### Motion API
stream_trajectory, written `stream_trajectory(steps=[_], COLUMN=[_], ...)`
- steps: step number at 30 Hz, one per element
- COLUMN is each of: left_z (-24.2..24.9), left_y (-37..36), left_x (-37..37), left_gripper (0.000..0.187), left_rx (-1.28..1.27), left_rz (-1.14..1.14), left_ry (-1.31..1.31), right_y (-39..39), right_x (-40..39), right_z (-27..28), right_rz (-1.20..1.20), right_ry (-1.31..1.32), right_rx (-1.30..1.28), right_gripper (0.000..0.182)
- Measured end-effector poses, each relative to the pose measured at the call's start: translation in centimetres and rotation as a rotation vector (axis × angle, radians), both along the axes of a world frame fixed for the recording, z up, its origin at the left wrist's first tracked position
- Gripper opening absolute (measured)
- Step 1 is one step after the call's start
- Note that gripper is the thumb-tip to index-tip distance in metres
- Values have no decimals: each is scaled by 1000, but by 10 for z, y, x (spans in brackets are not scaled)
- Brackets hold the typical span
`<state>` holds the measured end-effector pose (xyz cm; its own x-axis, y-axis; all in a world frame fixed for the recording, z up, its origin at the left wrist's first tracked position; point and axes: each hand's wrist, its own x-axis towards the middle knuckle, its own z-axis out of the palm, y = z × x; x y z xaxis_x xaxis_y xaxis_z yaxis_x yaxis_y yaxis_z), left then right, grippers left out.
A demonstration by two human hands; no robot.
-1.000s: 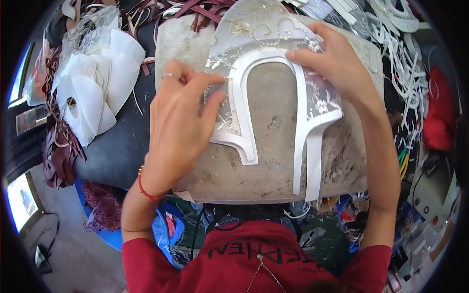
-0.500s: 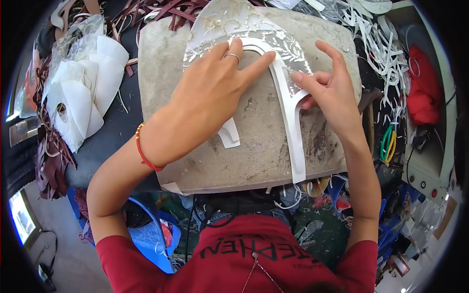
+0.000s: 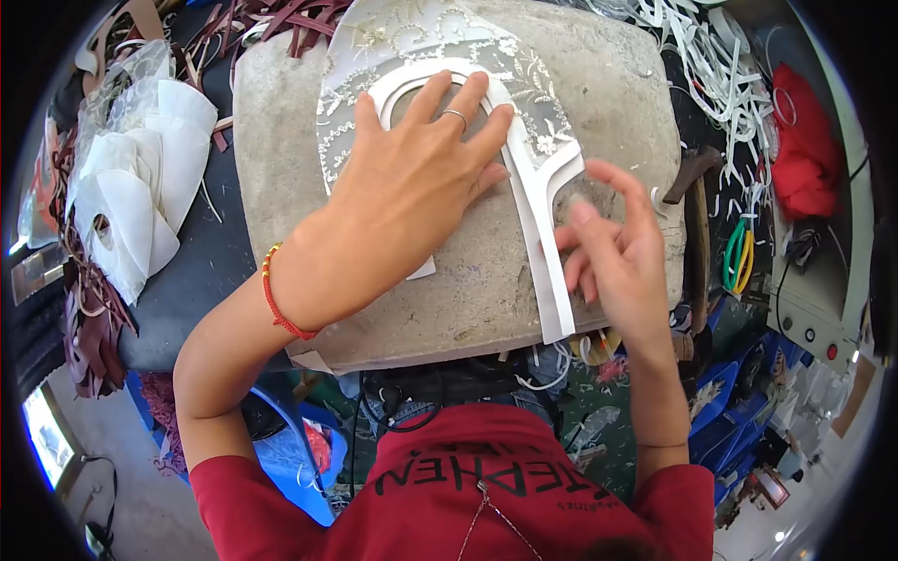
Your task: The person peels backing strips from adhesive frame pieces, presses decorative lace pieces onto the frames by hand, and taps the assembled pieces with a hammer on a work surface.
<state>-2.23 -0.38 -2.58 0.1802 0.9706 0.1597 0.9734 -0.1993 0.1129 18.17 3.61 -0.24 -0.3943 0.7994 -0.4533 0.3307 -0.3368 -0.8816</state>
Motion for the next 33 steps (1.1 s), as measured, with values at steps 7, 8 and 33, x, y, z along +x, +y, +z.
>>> stream_trajectory(steps=[7, 8, 33], left_z=[-6, -7, 22], left_y=[0, 0, -70], left_x=[12, 18, -35], left_gripper=[49, 50, 18], left_rx=[38, 46, 251], left_rz=[76, 109, 255], left_ry=[-6, -10, -328], right_y=[-24, -25, -10], right_x=[-4, -3, -7], right_z=[-1, -5, 6], right_rz=[-112, -123, 392], right_ry=[18, 25, -175], right_rx=[20, 28, 802], right_gripper=[32, 30, 13])
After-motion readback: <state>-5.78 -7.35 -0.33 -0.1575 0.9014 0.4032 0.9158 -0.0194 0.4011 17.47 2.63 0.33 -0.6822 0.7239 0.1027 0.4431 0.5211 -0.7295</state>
